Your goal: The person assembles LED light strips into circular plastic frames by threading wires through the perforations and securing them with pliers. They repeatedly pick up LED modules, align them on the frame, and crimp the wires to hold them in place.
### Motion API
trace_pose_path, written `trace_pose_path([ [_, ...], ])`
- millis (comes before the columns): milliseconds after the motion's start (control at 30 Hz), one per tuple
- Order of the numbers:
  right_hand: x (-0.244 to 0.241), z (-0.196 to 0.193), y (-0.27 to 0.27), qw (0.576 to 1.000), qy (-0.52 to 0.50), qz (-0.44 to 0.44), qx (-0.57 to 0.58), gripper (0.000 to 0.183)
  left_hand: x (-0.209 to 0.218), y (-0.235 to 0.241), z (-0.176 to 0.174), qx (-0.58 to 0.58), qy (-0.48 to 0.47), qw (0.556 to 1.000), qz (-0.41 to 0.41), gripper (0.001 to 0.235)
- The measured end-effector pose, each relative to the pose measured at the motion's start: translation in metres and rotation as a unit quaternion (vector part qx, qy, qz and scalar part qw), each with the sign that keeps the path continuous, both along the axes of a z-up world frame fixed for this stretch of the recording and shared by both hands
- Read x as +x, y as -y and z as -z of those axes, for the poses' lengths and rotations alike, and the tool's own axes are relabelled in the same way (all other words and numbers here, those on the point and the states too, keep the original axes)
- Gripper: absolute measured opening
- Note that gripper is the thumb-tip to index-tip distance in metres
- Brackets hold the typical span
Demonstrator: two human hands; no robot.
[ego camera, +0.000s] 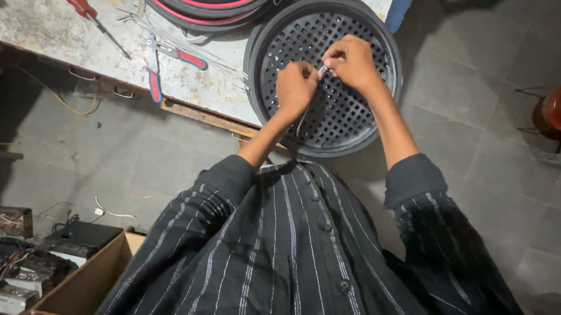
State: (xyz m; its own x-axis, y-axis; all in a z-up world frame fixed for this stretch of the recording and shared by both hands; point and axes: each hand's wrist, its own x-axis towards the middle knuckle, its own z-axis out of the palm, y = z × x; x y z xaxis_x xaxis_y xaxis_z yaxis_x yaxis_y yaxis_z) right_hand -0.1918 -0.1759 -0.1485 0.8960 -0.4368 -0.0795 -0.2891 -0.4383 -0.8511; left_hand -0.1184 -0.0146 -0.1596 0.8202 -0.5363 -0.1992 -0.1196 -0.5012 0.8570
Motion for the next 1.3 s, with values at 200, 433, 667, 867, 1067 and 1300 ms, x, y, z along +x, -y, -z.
trace_pose_path([
  [200, -0.01, -0.008, 0.008, 0.995, -0.059, -0.065, 0.047, 0.009, 0.005, 0.008, 0.002, 0.059, -0.03, 0.998, 0.015, 0.021],
  [433, -0.011, -0.02, 0.012, 0.995, -0.012, -0.09, -0.038, 0.016, 0.008, 0.012, 0.01, 0.06, -0.04, 0.997, 0.015, 0.02],
  [667, -0.019, -0.024, 0.012, 0.971, 0.089, -0.173, -0.136, 0.028, 0.013, 0.013, 0.013, 0.059, -0.028, 0.998, 0.011, 0.02],
  [867, -0.018, -0.029, 0.014, 0.968, 0.107, -0.189, -0.122, 0.025, 0.005, 0.018, 0.009, 0.082, -0.072, 0.994, 0.009, 0.02],
  [1067, -0.023, -0.04, 0.009, 0.99, 0.053, -0.125, -0.048, 0.018, 0.002, 0.021, 0.006, 0.065, -0.064, 0.996, 0.002, 0.019],
  [1300, -0.019, -0.021, 0.015, 0.976, 0.068, -0.161, -0.132, 0.005, -0.003, 0.013, 0.005, 0.018, -0.081, 0.996, 0.03, 0.019],
])
